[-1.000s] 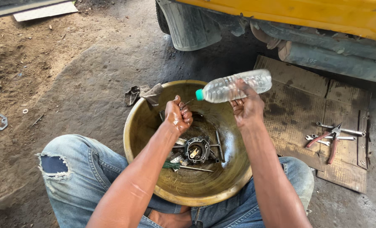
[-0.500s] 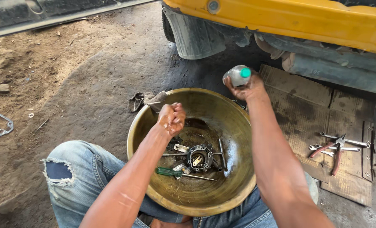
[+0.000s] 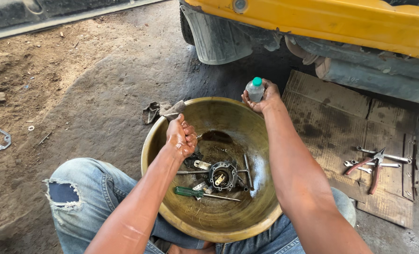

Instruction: The person sits on the ground and cleans a circular metal mechanical part using a metal file and a liquid solvent. They repeatedly rub the file against the part's surface and edges, occasionally dipping it into a yellow basin filled with liquid and other small parts.

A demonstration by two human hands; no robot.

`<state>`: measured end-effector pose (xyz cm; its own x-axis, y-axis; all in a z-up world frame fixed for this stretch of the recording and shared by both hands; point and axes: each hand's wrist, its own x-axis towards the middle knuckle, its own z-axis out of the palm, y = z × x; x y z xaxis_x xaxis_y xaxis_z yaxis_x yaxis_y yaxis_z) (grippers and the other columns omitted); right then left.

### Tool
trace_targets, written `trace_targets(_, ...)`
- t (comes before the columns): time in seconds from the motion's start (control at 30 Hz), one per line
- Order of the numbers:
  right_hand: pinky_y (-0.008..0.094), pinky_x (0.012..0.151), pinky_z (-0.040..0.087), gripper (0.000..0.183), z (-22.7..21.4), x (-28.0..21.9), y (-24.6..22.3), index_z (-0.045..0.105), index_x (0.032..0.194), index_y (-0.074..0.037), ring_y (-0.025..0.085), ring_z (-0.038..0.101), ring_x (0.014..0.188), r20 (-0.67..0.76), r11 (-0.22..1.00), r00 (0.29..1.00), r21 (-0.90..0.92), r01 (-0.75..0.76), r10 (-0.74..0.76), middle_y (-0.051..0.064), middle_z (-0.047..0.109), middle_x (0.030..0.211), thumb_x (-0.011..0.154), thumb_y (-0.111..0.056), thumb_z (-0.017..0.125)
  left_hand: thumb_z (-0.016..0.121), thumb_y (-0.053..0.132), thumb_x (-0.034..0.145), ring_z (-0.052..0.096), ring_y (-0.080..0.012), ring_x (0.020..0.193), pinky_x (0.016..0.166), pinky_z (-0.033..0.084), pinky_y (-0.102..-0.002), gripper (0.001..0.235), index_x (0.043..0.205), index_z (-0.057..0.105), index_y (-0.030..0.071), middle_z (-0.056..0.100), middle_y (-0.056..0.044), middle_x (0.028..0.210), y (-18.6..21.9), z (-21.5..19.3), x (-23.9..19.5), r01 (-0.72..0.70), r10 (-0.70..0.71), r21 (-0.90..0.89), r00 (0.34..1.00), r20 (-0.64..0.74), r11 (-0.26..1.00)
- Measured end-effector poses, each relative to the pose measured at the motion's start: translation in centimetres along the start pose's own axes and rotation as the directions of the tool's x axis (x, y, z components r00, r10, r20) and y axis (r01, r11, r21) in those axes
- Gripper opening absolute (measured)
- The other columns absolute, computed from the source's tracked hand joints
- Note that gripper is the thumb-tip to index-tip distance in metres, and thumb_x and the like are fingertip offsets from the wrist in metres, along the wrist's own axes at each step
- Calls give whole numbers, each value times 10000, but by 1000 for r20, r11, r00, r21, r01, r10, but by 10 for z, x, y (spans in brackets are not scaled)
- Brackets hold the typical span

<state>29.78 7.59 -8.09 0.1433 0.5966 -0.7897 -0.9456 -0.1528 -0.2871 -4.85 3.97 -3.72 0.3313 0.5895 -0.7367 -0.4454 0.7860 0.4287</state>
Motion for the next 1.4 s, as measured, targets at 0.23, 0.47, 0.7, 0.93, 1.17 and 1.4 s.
trace_targets(0.23,476,821,608,656,-7,-34,7,376,1545,-154,497,557,1206,1,997,999,55,54,-54,412,306,1476,1015,-511,524,427,265,1134,265,-81,449,381,194,-269,354,813,481,126,446,22,598,-2,16,-2,14,-25,88,992,122,996)
trace_targets(0.47,537,872,613,586,-11,-67,12,303,1539,-291,519,556,1288,-33,996,996,50,79,-77,367,288,1517,1039,-554,459,390,394,1050,211,-128,371,344,183,-318,441,671,353,171,294,18,483,-1,30,-17,-50,40,136,996,76,989)
trace_targets(0.7,416,714,609,601,-20,-147,65,417,1420,-96,255,675,811,155,726,948,-612,314,-279,186,660,1058,997,-509,525,462,191,1100,535,-149,694,667,586,-313,267,1007,626,3,619,-92,866,-7,23,-1,-22,9,104,992,124,994)
trace_targets(0.93,362,824,565,398,-30,-211,119,676,1231,-183,162,687,922,293,-305,911,-931,203,-290,33,744,1046,900,-399,720,402,272,1066,513,-162,594,522,488,-288,330,889,558,41,586,-99,775,3,44,-46,58,-64,29,960,273,998)
trace_targets(1.17,405,929,558,315,-34,-209,137,697,1223,-219,158,717,1021,487,-424,837,-832,357,-251,25,764,1151,927,-324,697,447,312,1072,290,-105,418,372,212,-276,367,749,444,137,435,-3,585,-13,30,-19,-21,45,261,995,-85,965)
trace_targets(1.4,391,883,567,320,-30,-225,132,719,1197,-180,236,742,992,596,-449,727,-783,431,-342,58,788,1078,894,-281,714,449,487,1118,406,-127,520,488,339,-367,613,684,490,57,458,-29,572,-16,32,-3,-712,638,641,641,426,287)
